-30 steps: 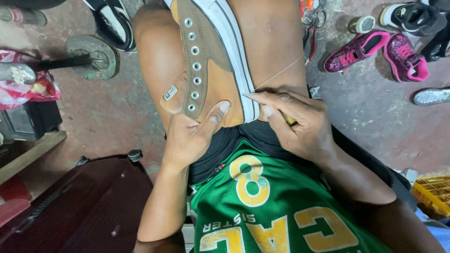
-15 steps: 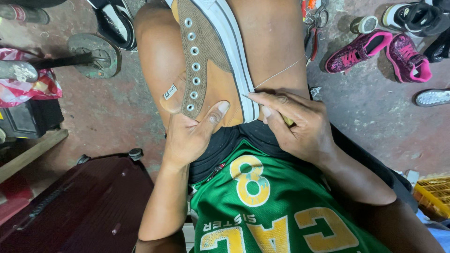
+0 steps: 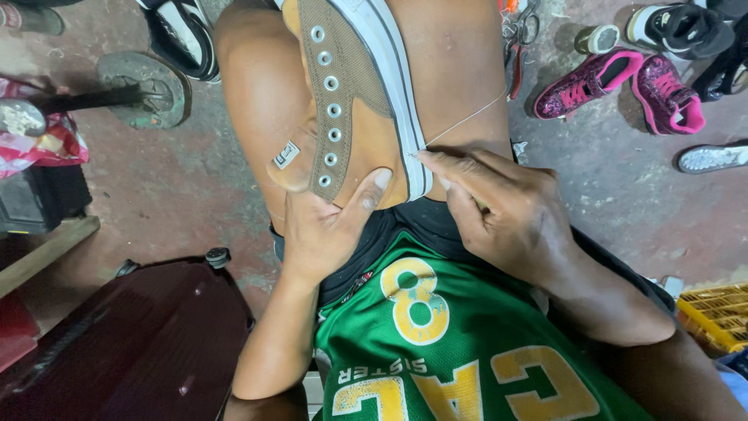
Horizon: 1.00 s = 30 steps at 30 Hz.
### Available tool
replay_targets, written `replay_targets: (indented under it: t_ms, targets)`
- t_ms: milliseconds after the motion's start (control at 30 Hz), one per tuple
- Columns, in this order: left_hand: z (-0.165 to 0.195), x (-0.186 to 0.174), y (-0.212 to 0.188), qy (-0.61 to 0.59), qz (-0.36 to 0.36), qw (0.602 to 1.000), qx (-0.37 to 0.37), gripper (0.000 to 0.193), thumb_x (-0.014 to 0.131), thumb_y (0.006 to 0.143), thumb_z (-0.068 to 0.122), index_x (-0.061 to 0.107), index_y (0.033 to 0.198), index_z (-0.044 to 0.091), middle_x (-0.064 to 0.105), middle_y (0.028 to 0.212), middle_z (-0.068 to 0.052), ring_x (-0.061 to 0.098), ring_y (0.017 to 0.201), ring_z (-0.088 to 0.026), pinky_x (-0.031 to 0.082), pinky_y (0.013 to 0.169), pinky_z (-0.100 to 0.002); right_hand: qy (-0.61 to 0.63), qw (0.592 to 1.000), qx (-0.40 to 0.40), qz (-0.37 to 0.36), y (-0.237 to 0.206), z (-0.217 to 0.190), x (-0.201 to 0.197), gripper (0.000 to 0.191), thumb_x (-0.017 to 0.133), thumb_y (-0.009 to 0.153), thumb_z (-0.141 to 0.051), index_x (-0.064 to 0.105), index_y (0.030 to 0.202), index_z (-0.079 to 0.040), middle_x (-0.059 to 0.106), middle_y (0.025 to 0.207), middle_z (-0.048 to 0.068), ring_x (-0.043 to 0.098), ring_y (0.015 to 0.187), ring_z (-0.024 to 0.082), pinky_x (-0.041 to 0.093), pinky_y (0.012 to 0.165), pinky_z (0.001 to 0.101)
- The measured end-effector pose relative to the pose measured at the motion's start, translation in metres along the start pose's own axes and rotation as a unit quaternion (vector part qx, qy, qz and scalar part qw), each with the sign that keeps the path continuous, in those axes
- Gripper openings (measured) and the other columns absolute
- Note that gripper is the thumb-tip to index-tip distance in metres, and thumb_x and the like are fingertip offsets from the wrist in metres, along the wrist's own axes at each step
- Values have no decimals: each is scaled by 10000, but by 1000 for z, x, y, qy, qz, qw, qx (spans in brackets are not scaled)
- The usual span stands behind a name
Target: The person sits with a canvas sneaker held on their lap and hand-stitches the fabric upper to the rubber sole edge using a needle and thread, pulling stitches tight and repositioning the shoe to continue sewing along the side. They use a small handheld tool to help work the thread through the sole edge.
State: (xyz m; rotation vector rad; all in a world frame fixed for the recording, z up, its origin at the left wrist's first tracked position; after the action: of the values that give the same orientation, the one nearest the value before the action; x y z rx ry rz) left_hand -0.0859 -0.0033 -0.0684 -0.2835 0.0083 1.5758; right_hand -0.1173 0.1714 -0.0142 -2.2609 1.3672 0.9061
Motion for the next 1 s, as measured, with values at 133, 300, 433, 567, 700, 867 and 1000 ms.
replay_targets:
  t_ms: [133,300,433,567,700,867,1000]
  targets:
    - [4,2,-3,33,16,999,31,218,745,1005,64,681,1208,15,739,1129,-98,729,1009,-200,577,936,-327,-123,991,-19,-47,8,-15,-5,317,660,902,-6,718,1212,-30,751,1077,99,737,799,252,570,656,359]
    - [-2,-3,-3,54,46,997,35,314,755,977,100,640,1249,-8,717,1173,-144,720,1062,-264,558,964,-377,-184,974,-58,-115,30,-24,1,262,691,876,-33,741,1133,-55,728,942,67,692,650,251,535,530,370]
    - [-11,-11,2,37,60,997,35,332,755,975,100,624,1257,-17,706,1152,-153,705,1040,-282,552,964,-378,-196,967,-86,-140,43,-28,11,252,697,864,-60,713,1115,-52,700,971,61,695,687,265,530,526,377]
    - [-15,-17,6,36,62,997,38,301,756,997,93,632,1253,-8,715,1148,-149,711,1042,-282,553,974,-377,-226,953,-111,-168,51,-34,24,286,696,842,-66,690,1125,-24,673,963,80,684,629,247,509,459,365]
    - [-15,-23,7,-8,56,998,16,299,730,986,99,624,1242,-13,714,1096,-134,719,1001,-264,566,930,-366,-253,942,-131,-177,55,-37,39,197,710,801,-124,636,976,-75,633,874,52,691,658,255,499,451,388]
    - [-1,-26,-5,0,42,998,56,252,710,1006,102,631,1210,-23,692,1079,-132,692,979,-238,555,901,-355,-230,949,-147,-158,47,-34,31,187,728,858,-170,627,989,-84,641,859,37,678,644,266,501,475,393]
    - [-11,-46,-43,4,55,998,16,159,691,1003,115,693,1098,-12,697,1001,-95,634,822,-155,508,709,-277,-203,955,-171,-134,37,-29,11,118,725,959,-98,700,1072,-75,723,913,62,673,632,240,509,528,375]
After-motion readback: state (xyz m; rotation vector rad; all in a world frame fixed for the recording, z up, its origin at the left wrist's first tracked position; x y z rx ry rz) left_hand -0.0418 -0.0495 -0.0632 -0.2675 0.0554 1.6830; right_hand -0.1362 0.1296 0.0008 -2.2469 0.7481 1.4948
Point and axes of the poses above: each hand's wrist, its own y-axis towards the middle knuckle, its own x-axis out of the palm, z = x × y, the point moved 8 cm from there along y, towards the middle knuckle
